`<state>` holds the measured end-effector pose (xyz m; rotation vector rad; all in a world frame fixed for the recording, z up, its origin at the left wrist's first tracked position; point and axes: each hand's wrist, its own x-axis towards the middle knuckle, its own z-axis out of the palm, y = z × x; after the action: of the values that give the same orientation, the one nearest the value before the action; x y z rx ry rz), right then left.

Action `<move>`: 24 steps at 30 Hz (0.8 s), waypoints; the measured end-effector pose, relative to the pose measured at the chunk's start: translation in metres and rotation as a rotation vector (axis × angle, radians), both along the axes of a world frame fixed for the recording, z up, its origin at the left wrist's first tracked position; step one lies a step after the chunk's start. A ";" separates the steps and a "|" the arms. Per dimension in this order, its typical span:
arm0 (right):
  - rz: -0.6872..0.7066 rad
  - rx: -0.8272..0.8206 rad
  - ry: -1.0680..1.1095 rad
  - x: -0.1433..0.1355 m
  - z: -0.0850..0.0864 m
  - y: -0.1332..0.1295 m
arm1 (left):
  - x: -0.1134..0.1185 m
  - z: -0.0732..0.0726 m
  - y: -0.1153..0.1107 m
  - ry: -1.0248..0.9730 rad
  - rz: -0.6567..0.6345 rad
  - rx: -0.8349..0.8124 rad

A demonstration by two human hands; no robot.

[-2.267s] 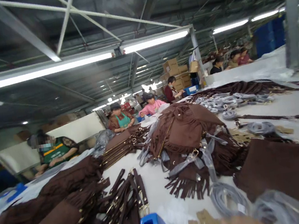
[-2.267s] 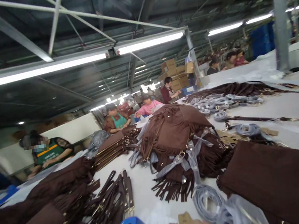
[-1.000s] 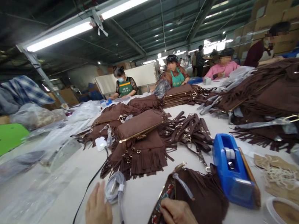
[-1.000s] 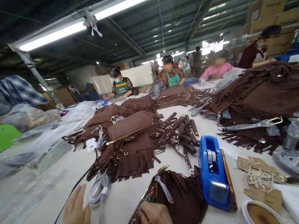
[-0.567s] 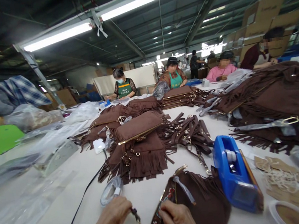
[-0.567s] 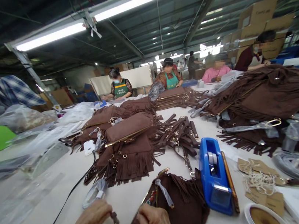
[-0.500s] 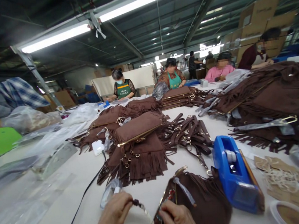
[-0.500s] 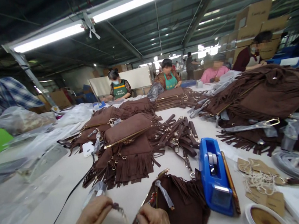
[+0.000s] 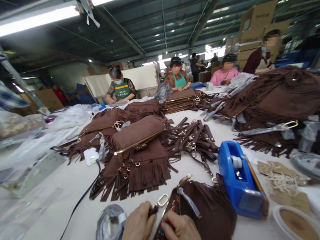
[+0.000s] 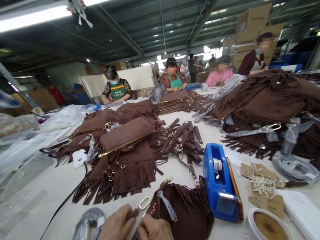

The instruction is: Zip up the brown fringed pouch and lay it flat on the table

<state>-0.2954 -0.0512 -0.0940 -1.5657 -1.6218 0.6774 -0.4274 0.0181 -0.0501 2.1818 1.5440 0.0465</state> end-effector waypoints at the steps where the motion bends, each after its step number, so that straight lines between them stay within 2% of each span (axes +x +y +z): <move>1: -0.010 -0.023 -0.022 0.000 0.001 0.000 | 0.001 0.000 0.001 -0.021 0.004 -0.004; 5: -0.055 -0.115 -0.082 -0.002 0.006 0.002 | -0.001 0.005 0.001 -0.146 0.041 -0.077; 9: -0.057 -0.142 -0.115 -0.003 0.011 0.004 | -0.006 0.003 -0.008 -0.386 0.033 -0.236; 12: -0.047 -0.145 -0.136 -0.003 0.012 0.004 | -0.008 0.000 -0.014 -0.526 0.015 -0.227; 18: -0.054 -0.156 -0.245 -0.006 0.011 0.004 | -0.011 -0.004 -0.022 -0.506 -0.030 -0.137; 24: -0.059 -0.155 -0.323 -0.009 0.011 0.001 | -0.014 -0.012 -0.031 -0.302 -0.136 0.011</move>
<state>-0.3043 -0.0503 -0.0831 -1.9065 -1.7802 0.5506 -0.4410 -0.0128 -0.0625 2.1649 1.2289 0.3255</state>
